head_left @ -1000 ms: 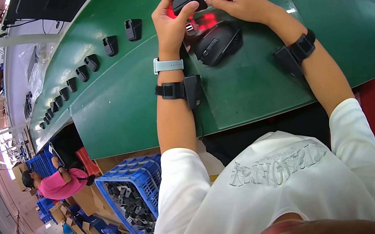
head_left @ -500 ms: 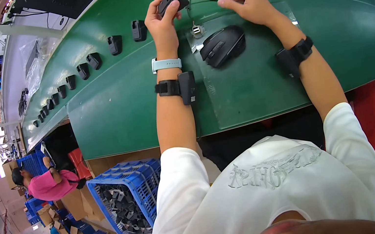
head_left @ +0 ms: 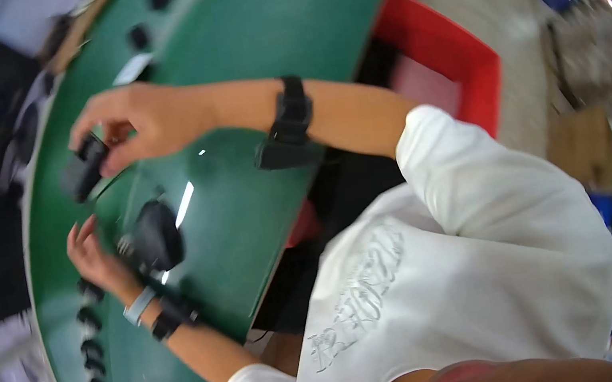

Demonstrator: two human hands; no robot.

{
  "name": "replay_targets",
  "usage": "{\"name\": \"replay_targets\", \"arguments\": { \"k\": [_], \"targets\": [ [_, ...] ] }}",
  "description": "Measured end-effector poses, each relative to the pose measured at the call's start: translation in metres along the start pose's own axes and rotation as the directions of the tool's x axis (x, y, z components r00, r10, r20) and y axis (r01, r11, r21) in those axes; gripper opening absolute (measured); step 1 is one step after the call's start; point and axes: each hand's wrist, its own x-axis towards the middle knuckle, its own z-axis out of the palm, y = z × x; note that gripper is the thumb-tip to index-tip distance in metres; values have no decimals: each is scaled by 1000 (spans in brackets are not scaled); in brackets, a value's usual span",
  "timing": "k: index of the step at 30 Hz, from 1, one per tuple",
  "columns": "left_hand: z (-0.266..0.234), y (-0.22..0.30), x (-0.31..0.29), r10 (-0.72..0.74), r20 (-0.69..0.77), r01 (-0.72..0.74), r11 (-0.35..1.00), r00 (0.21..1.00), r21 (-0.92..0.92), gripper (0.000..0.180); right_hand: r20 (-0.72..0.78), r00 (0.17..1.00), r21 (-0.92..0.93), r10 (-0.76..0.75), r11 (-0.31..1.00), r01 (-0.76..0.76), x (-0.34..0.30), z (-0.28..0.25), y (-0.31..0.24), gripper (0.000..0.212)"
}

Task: The person tests a mouse and a charging dock by plugging a cable into the dock, placing the mouse on it to check the light, and then setting them aside. This process is repeated for several units, with the person occasionally placing a dock into a red bin.

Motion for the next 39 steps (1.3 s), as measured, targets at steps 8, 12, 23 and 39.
{"name": "replay_targets", "arguments": {
  "k": [8,12,23,39],
  "targets": [
    [-9,-53,15,-174,8,172,966,985,-191,30,-310,846,341,435,881,-328,-241,-239,-156,58],
    [-31,-62,8,-215,91,232,924,972,-304,34,-523,552,565,649,749,-346,-341,-270,-147,24],
    [-35,-54,15,-335,143,364,850,931,-381,44,-392,281,-464,876,76,-883,-592,-289,45,45],
    [-39,-58,12,-424,-9,404,869,906,-284,40,-474,292,-350,831,127,-928,-656,-284,95,68]
  ]
}}
